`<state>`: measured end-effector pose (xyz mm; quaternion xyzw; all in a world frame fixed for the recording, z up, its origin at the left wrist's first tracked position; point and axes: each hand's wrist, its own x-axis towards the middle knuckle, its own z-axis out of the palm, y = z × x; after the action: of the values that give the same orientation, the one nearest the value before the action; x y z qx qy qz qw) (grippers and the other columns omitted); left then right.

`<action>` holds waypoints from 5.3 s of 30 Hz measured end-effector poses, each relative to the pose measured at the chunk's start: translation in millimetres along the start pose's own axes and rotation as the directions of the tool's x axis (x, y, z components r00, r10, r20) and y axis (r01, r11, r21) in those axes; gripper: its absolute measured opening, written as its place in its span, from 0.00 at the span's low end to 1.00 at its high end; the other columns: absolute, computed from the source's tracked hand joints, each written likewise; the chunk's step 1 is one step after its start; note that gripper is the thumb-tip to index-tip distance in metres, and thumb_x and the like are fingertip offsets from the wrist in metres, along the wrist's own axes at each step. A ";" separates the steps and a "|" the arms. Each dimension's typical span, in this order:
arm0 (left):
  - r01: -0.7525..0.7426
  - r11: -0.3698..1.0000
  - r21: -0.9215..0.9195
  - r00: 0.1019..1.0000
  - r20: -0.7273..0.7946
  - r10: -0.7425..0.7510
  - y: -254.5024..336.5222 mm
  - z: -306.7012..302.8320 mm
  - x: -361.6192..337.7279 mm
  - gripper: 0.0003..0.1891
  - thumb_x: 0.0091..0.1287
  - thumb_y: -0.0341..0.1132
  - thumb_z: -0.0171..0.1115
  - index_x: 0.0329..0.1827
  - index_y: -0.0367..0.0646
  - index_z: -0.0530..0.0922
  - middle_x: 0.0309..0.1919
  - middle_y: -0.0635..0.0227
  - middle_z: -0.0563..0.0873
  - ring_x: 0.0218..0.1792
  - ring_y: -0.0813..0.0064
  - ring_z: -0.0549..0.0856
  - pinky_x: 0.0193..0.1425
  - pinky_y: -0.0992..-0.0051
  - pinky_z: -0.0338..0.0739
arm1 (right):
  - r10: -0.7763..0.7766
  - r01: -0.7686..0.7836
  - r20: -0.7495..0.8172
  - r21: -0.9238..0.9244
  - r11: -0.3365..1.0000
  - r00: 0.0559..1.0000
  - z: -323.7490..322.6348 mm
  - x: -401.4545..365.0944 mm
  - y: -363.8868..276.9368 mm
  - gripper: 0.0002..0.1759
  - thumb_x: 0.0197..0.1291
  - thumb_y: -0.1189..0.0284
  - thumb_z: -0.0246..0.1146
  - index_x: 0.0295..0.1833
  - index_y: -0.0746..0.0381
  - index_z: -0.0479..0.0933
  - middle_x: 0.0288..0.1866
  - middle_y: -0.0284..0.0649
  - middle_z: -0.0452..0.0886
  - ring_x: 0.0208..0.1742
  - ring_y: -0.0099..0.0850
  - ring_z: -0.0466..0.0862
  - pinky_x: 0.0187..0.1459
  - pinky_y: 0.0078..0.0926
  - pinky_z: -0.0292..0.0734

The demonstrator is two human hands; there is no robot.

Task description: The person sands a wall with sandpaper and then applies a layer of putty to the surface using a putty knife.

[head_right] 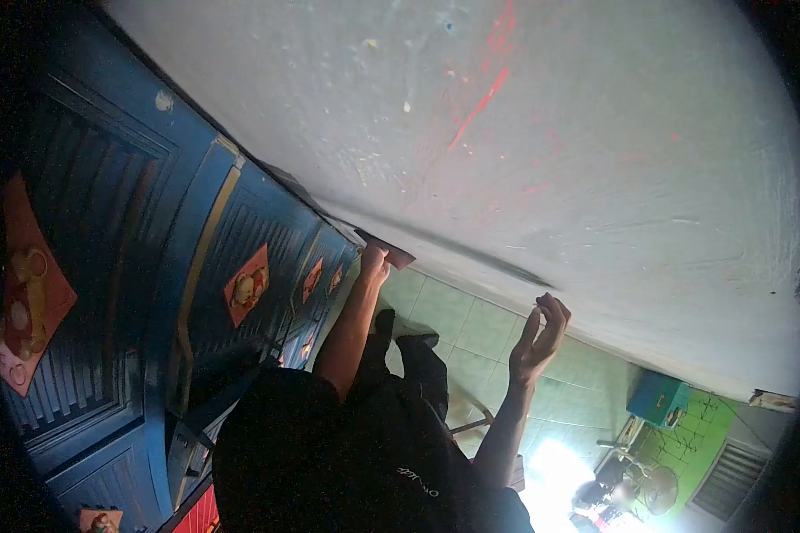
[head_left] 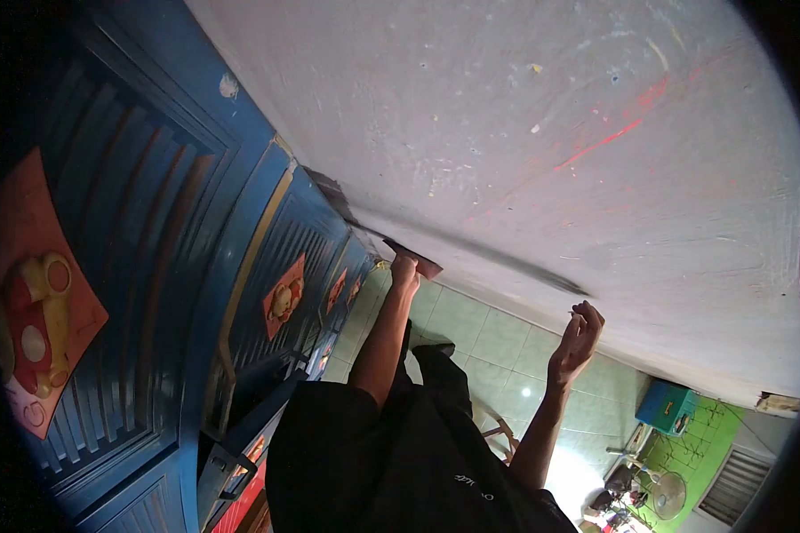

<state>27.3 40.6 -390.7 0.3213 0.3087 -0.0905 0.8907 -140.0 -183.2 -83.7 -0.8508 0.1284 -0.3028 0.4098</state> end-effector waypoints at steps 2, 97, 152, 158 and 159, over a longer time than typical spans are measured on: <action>0.062 0.998 0.015 0.993 -0.098 -0.060 5.3 0.4 13.3 0.28 0.62 0.15 0.43 0.67 0.37 0.65 0.61 0.61 0.74 0.62 0.64 0.75 0.69 0.67 0.70 | -0.023 0.023 0.000 0.012 1.000 1.000 0.5 2.9 -1.7 0.15 0.69 0.78 0.50 0.59 0.68 0.70 0.56 0.46 0.72 0.55 0.34 0.76 0.56 0.33 0.72; -0.332 0.883 0.331 0.937 0.011 0.348 71.9 41.2 -53.5 0.28 0.76 0.53 0.44 0.62 0.36 0.75 0.50 0.64 0.84 0.50 0.70 0.82 0.57 0.72 0.73 | -0.095 0.094 0.054 0.010 0.995 0.994 36.8 17.7 -43.2 0.18 0.67 0.76 0.58 0.61 0.66 0.70 0.59 0.48 0.71 0.59 0.38 0.73 0.57 0.36 0.73; -0.110 0.965 0.239 0.982 -0.122 0.142 78.9 35.1 -30.5 0.19 0.74 0.43 0.50 0.62 0.42 0.72 0.49 0.65 0.81 0.48 0.71 0.82 0.46 0.69 0.79 | -0.141 0.171 0.174 -0.169 0.971 0.975 39.4 25.1 -46.7 0.18 0.61 0.74 0.65 0.57 0.61 0.74 0.53 0.44 0.75 0.56 0.39 0.67 0.59 0.37 0.65; -0.036 0.966 0.258 0.989 -0.131 0.072 72.6 11.9 8.4 0.25 0.73 0.49 0.52 0.65 0.40 0.70 0.52 0.61 0.81 0.51 0.69 0.82 0.52 0.68 0.78 | -0.223 0.256 0.186 -0.178 0.950 0.957 39.5 26.9 -41.8 0.17 0.62 0.73 0.65 0.56 0.61 0.75 0.49 0.45 0.69 0.52 0.37 0.67 0.55 0.35 0.67; -0.073 0.955 0.287 0.985 -0.127 0.114 71.8 12.3 6.1 0.28 0.73 0.53 0.52 0.65 0.40 0.70 0.52 0.61 0.81 0.50 0.69 0.82 0.51 0.69 0.78 | -0.222 0.256 0.182 -0.191 0.948 0.958 39.7 26.6 -41.5 0.17 0.62 0.73 0.65 0.56 0.61 0.75 0.49 0.45 0.69 0.52 0.37 0.67 0.56 0.34 0.67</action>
<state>64.0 88.9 -350.0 0.4643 0.3398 -0.0680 0.8150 -95.7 -144.8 -59.7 -0.9203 0.0228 -0.2666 0.2855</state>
